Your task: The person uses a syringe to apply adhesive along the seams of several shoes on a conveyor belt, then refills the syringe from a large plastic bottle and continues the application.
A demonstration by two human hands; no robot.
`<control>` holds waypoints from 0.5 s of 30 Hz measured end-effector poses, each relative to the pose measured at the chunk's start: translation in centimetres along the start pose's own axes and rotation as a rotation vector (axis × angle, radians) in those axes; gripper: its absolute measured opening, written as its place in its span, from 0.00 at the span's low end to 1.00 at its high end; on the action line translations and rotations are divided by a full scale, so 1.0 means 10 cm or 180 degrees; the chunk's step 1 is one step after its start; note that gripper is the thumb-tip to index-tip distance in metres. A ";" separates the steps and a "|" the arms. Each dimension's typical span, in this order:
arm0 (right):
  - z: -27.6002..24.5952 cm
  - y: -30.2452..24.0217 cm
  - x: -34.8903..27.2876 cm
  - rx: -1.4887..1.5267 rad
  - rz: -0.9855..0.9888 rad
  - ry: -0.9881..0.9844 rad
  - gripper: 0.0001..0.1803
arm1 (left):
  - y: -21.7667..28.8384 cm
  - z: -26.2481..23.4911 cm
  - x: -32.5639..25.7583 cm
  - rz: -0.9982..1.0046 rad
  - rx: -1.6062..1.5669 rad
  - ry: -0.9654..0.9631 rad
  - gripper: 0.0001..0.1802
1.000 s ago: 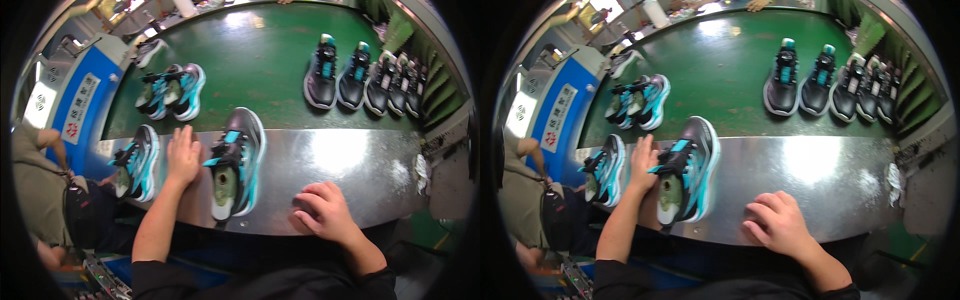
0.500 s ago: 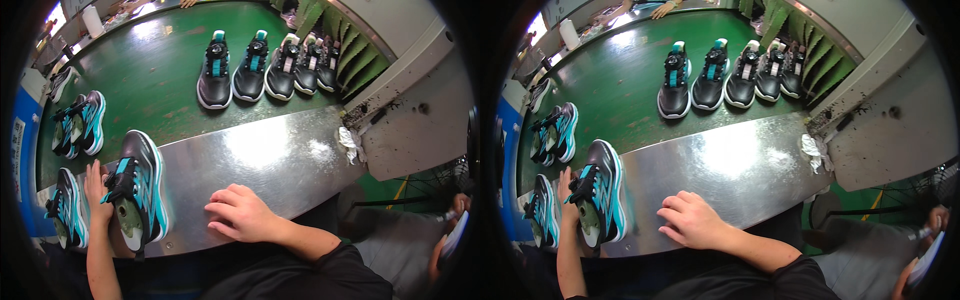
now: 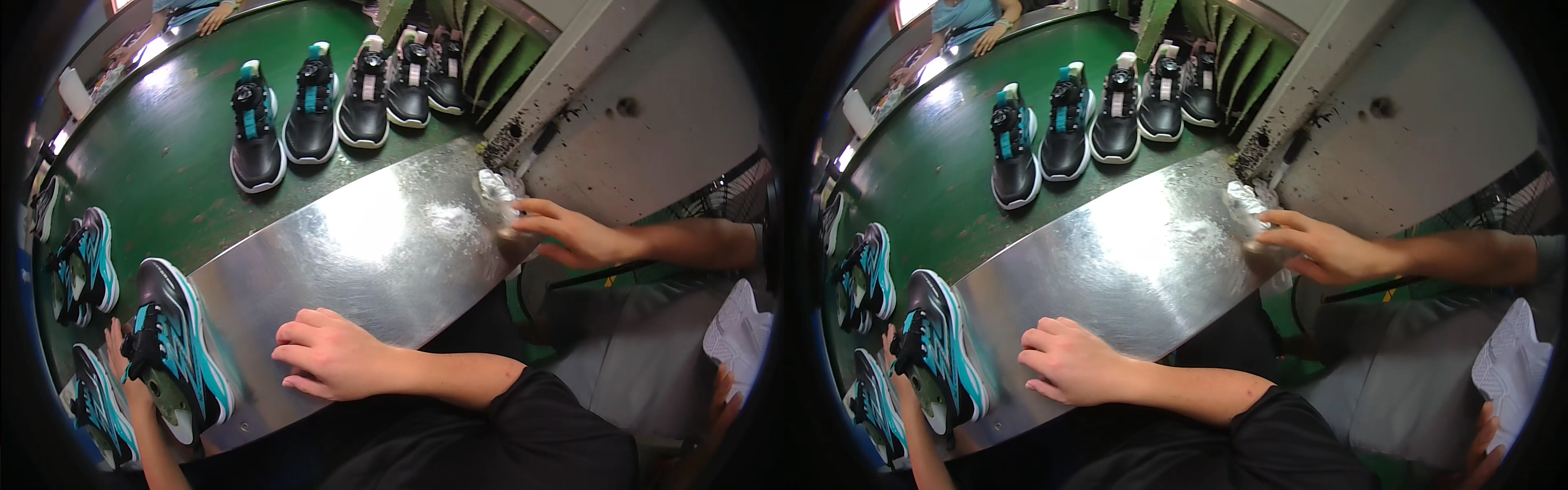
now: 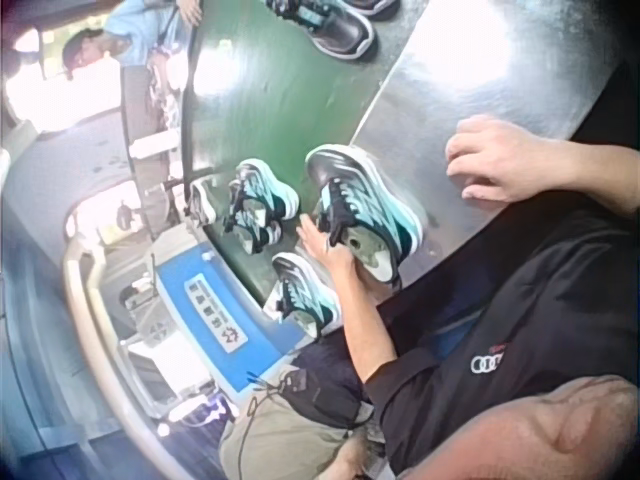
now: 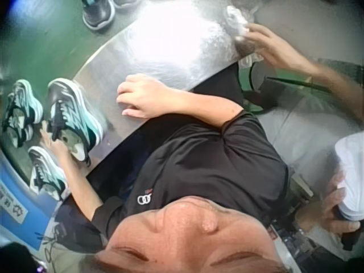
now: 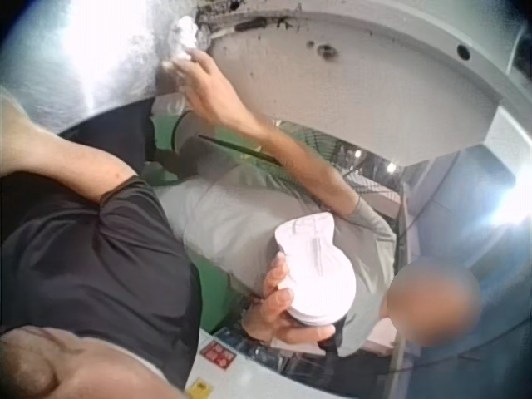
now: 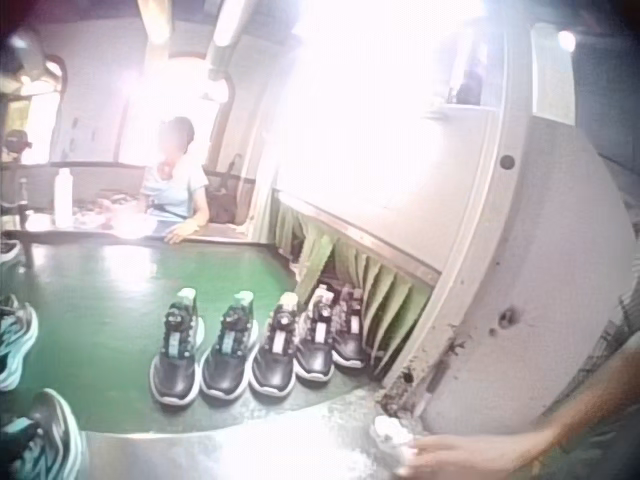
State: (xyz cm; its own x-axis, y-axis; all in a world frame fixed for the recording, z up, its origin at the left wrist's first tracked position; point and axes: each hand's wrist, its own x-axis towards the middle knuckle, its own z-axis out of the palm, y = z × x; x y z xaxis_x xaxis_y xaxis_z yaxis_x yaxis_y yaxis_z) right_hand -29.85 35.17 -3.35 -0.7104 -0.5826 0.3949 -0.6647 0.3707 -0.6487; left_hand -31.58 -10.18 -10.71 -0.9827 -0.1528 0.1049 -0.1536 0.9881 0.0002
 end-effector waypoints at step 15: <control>-1.85 0.51 -0.88 -0.2498 0.0808 0.1495 0.10 | 0.42 -0.43 -0.57 0.0009 -0.3598 0.0435 0.30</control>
State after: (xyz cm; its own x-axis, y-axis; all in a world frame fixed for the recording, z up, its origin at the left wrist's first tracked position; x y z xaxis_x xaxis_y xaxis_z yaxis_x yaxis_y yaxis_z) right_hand -31.22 55.55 1.87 -0.7619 -0.1307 0.6344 -0.3222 0.9261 -0.1962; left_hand -26.22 -5.12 -7.01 -0.9527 -0.2159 0.2138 0.0980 0.4475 0.8889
